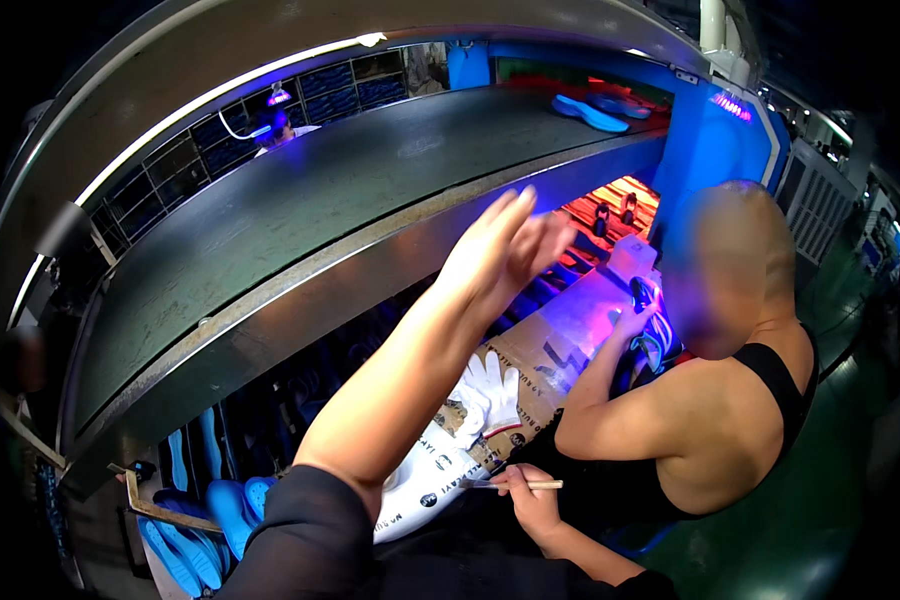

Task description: The person applies a liquid substance to the edges and soles of blue shoes using a brush. They pick up the shoes from a stack, apply the liquid to specific areas, and then place them on a moving conveyor belt.

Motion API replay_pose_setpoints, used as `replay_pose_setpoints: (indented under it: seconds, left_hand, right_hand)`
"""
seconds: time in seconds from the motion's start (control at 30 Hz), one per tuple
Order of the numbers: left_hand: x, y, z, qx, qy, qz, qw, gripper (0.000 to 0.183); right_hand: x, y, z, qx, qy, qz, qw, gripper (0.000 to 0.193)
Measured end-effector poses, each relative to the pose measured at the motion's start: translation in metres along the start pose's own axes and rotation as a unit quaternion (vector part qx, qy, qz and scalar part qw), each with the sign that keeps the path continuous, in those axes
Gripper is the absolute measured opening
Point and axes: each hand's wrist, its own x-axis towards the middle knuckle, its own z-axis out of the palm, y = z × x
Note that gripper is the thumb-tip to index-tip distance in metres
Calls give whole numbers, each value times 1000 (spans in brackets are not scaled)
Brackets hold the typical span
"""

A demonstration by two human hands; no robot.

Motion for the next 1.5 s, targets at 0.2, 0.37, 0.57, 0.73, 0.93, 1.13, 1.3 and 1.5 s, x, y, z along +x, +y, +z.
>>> replay_pose_setpoints:
  seconds: [0.2,0.37,0.57,0.73,0.93,1.13,1.3,1.5]
  left_hand:
    - [-181,-5,-156,319,210,-49,923,47]
    - [-406,15,-280,670,476,90,562,45]
    - [-552,-14,-298,706,621,-113,323,67]
    - [-568,-18,-332,603,654,-61,453,64]
    - [-567,9,-295,183,636,40,748,34]
    - [-492,-5,-219,96,515,89,847,55]
    - [-436,-23,-207,244,469,113,841,49]
    - [-398,-24,-188,383,428,162,802,43]
  right_hand:
    - [5,23,11,37,-20,-2,999,30]
    - [9,20,38,69,-67,6,995,27]
    - [5,19,66,19,-99,53,993,35]
    - [0,12,80,-3,-57,17,998,33]
    - [-5,5,93,2,-58,41,997,35]
    - [-1,-13,106,36,-61,54,996,34]
    - [2,-44,123,71,-146,-32,986,33]
    - [-5,-68,131,-56,-226,-231,945,24]
